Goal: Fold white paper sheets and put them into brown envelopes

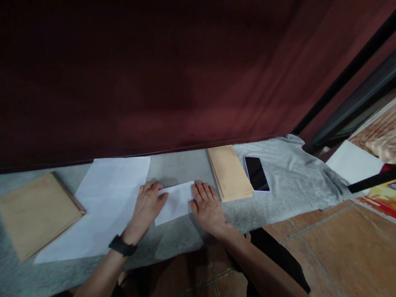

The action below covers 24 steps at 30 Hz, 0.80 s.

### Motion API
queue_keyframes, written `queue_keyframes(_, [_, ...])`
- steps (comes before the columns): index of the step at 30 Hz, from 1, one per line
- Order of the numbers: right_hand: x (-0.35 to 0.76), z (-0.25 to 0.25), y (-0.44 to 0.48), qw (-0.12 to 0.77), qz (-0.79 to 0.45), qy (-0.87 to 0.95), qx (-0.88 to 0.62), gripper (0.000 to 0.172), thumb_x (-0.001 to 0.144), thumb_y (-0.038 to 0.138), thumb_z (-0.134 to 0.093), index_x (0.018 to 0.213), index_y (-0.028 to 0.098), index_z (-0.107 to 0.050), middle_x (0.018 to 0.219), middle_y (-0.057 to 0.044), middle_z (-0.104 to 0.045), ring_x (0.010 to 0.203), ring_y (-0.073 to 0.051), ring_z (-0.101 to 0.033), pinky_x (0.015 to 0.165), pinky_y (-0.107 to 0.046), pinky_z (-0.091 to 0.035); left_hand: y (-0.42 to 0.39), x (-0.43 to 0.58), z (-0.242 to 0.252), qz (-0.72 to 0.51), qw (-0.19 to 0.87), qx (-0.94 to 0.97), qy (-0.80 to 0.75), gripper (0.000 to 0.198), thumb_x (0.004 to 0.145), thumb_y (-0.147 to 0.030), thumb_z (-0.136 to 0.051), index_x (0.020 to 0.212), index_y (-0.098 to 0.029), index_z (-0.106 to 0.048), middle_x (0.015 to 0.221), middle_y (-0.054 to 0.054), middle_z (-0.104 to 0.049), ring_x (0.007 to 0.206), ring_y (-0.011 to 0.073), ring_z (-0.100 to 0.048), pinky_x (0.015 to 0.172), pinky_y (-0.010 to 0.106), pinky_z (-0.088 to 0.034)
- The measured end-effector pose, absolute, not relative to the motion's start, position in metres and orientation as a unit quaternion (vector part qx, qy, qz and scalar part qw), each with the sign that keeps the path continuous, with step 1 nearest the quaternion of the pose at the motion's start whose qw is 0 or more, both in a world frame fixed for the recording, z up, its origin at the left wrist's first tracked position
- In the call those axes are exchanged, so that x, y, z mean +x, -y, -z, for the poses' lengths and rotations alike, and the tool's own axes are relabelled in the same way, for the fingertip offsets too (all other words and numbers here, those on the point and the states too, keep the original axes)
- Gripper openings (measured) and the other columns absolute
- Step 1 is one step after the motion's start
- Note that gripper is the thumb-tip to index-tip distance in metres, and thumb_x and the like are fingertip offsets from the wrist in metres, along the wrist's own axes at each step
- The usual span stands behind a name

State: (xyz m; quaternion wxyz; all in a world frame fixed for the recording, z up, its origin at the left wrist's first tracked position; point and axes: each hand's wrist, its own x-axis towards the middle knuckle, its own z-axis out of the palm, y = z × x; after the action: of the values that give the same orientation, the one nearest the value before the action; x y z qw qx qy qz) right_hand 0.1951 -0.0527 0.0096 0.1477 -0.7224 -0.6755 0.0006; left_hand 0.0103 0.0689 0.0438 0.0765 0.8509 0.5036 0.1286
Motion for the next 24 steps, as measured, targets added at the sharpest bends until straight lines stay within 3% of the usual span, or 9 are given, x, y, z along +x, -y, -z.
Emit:
queue_keyframes(2, [0.196,-0.013,0.053,0.146,-0.006,0.677,-0.722,0.054,0.104,0.032,-0.044,0.155,0.013,-0.041,0.162,-0.012,-0.039,0.151,-0.029,-0.034,0.123,-0.049,-0.03,-0.072,0.008,-0.045,-0.143,0.121,0.839,-0.51,0.01,0.083,-0.021,-0.058,0.086,-0.018,-0.068,0.097,0.012,-0.069,0.099,0.0289,-0.064,0.098,0.043,-0.047])
queue_keyframes(5, [0.195,-0.021,0.053,0.16,-0.015,0.691,-0.704,0.055,0.104,0.032,-0.045,0.155,0.012,-0.042,0.163,-0.014,-0.038,0.151,-0.028,-0.033,0.123,-0.049,-0.032,-0.075,-0.001,-0.05,-0.188,0.281,0.781,-0.526,0.004,0.079,-0.024,-0.062,0.077,-0.021,-0.063,0.08,0.005,-0.067,0.083,0.0246,-0.065,0.079,0.036,-0.051])
queue_keyframes(8, [0.189,-0.033,0.056,0.179,-0.037,0.752,-0.634,0.067,0.102,0.043,-0.05,0.159,0.013,-0.032,0.165,-0.012,-0.032,0.153,-0.027,-0.029,0.125,-0.049,-0.029,-0.074,-0.009,-0.059,-0.254,0.496,0.662,-0.501,0.017,0.076,-0.037,-0.067,0.079,-0.021,-0.063,0.068,-0.001,-0.063,0.065,0.0191,-0.061,0.06,0.029,-0.046])
queue_keyframes(11, [0.18,-0.042,0.06,0.192,-0.061,0.791,-0.578,0.081,0.097,0.051,-0.057,0.162,0.014,-0.024,0.168,-0.011,-0.026,0.153,-0.028,-0.029,0.126,-0.048,-0.027,-0.069,-0.01,-0.068,-0.298,0.621,0.544,-0.479,0.028,0.069,-0.041,-0.076,0.083,-0.02,-0.064,0.066,-0.003,-0.064,0.059,0.0164,-0.06,0.054,0.026,-0.043])
queue_keyframes(14, [0.177,-0.047,0.059,0.246,-0.099,0.761,-0.592,0.063,0.099,0.03,-0.05,0.159,0.017,-0.035,0.165,-0.009,-0.034,0.147,-0.026,-0.04,0.123,-0.046,-0.032,-0.064,-0.005,-0.076,-0.307,0.7,0.46,-0.452,0.029,0.066,-0.037,-0.08,0.083,-0.02,-0.065,0.071,0.001,-0.069,0.064,0.0183,-0.064,0.058,0.028,-0.049])
queue_keyframes(16, [0.18,-0.05,0.054,0.333,-0.151,0.71,-0.602,0.054,0.099,0.023,-0.045,0.153,0.02,-0.046,0.158,-0.008,-0.047,0.141,-0.025,-0.048,0.12,-0.045,-0.036,-0.063,-0.001,-0.08,-0.317,0.749,0.411,-0.412,0.032,0.072,-0.044,-0.078,0.089,-0.018,-0.066,0.084,0.006,-0.074,0.077,0.0222,-0.069,0.067,0.033,-0.055])
queue_keyframes(20, [0.187,-0.053,0.04,0.579,-0.331,0.462,-0.584,0.039,0.1,0.044,-0.05,0.122,0.02,-0.07,0.124,-0.009,-0.073,0.119,-0.026,-0.065,0.105,-0.042,-0.049,-0.06,0.004,-0.081,-0.381,0.75,0.366,-0.398,0.049,0.082,-0.055,-0.072,0.113,-0.018,-0.065,0.112,0.011,-0.071,0.108,0.0247,-0.067,0.086,0.036,-0.057])
queue_keyframes(24, [0.178,-0.049,0.034,0.679,-0.508,0.233,-0.476,0.042,0.085,0.056,-0.069,0.109,0.022,-0.071,0.108,-0.007,-0.077,0.099,-0.024,-0.072,0.086,-0.038,-0.058,-0.047,0.013,-0.066,-0.36,0.721,0.395,-0.441,0.086,0.07,-0.035,-0.087,0.145,-0.021,-0.047,0.114,0.007,-0.071,0.108,0.0226,-0.066,0.088,0.032,-0.054])
